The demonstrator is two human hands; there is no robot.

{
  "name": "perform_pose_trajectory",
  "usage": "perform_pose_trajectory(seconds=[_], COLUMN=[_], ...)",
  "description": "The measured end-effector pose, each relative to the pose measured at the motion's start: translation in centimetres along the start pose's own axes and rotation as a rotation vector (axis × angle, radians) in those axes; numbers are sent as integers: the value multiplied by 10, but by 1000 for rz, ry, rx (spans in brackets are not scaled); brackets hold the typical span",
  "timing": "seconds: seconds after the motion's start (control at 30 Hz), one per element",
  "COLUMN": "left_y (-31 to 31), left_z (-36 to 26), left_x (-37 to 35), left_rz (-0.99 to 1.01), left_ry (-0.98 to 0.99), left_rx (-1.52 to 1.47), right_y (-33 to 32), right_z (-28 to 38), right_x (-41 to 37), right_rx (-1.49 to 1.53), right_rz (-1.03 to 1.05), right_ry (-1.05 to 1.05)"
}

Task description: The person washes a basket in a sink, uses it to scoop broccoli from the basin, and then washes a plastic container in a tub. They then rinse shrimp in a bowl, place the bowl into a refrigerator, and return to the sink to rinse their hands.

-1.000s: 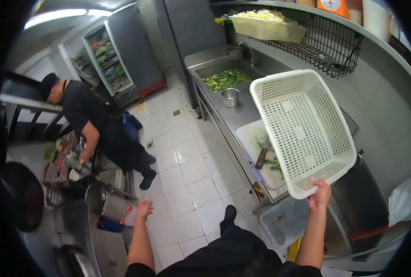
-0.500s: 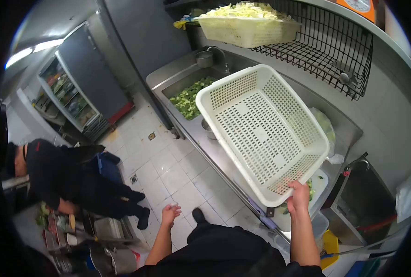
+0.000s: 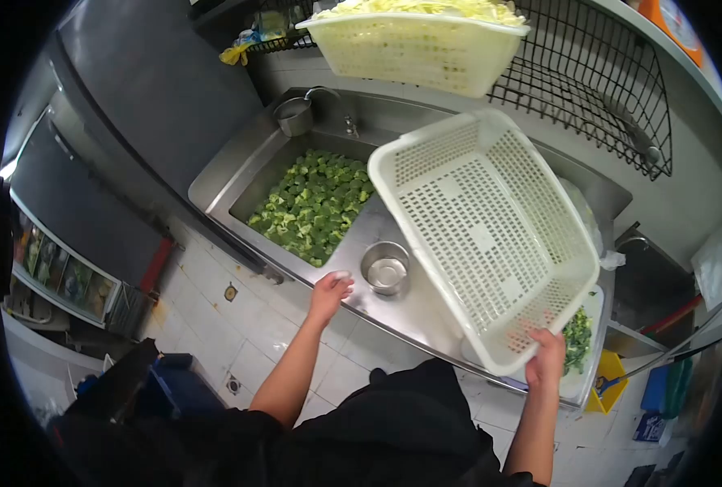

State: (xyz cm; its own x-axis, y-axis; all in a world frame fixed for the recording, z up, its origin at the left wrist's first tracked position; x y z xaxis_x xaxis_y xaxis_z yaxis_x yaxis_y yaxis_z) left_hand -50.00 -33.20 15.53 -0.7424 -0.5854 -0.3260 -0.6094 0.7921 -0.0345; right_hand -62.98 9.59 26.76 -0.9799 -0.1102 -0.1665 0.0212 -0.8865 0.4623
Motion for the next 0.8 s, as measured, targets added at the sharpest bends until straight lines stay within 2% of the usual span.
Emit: perform_pose_trajectory(seconds=[0.17,0.23,0.27,0.37,0.43,0.5,0.57,0.6,0.67,0.7,0.77,0.8], left_y=[-14,-38,-44,-98,-129,-171,-215,-224,-260,-270,-282,-288], left_z=[-44,-66,-78,-126,-162,-180,-194,-201,-210,-209,-201,-194], left_x=[52,69,74,90,91,109,133,146,176,192,227,242], left_rz=[71,197,214,373,282,390,323,357,65,88,-108,-118], left_ry=[1,-6,33,177,139,161,161,166,180,191,171,145], left_rx=[-199,-512,-517,-527,-640,-489,-246,-234,-77,-66,59,25], right_y=[23,44,57,120,177,237,288,301,332,342,354,363], right_z=[6,7,12,-2,-17,-31,-53,-69,-105,-119,-144,-155], right_x=[10,29,44,89,116,130,142,146,152,152,147,140], right_rx=[-44,-147,-182,-323,-404,-576,-616,-612,-550,-542,-517,-422], right_rz=[34,97,115,255,371,486,669,636,678,656,586,557], right_ry=[32,18,41,80,78,19,-144,-160,-152,-168,-152,-136])
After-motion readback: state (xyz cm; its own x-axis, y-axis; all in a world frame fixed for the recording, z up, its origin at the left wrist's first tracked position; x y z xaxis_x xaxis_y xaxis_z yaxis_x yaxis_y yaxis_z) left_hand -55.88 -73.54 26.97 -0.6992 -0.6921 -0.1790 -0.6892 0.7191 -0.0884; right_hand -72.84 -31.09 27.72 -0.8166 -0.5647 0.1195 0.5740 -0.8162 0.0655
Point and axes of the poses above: each hand's wrist, its own x-axis towards the middle knuckle, its own y-axis out of the palm, z = x × y, the point moved 5 cm from there along x, towards the middle knuckle, and after that the axes turned 8 degrees about -y, right-handed, at the moved point
